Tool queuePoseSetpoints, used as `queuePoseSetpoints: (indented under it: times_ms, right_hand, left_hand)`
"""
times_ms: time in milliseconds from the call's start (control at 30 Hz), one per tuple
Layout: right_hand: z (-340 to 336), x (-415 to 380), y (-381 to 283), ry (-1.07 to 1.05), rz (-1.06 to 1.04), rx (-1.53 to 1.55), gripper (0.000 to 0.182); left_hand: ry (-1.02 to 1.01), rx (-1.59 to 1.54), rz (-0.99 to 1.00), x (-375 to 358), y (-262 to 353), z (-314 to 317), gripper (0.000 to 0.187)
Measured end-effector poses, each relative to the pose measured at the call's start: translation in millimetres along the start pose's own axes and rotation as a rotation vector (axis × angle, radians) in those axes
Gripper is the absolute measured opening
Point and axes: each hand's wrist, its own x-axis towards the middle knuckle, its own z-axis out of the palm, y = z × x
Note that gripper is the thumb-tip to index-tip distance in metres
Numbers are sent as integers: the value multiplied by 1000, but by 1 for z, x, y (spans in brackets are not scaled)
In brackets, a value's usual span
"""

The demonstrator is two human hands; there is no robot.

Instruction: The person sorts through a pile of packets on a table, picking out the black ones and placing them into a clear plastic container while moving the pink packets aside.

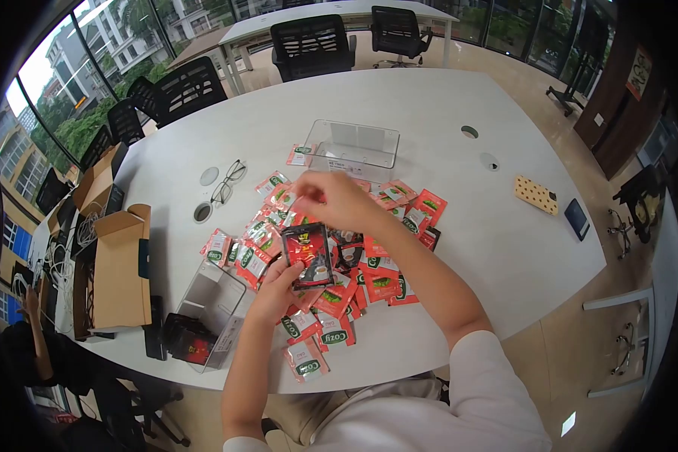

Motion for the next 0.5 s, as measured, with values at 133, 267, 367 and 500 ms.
queuePoseSetpoints:
  times_ms: [133, 267, 367, 500]
  right_hand:
    - [1, 2, 50, 45, 200, -297, 29]
    - [11, -11, 70, -111, 261, -330, 48]
    - [10, -9, 64, -134, 285, -315, 58]
    - [-6, -6, 74, -35, 264, -263, 63]
  left_hand:
    - [-79, -317, 55, 6, -5, -10, 40]
    - [-111, -584, 115, 4, 7, -6, 52]
    - [-205, -751, 155, 5, 6, -9, 61]
    - [-313, -867, 191, 6, 10, -6, 68]
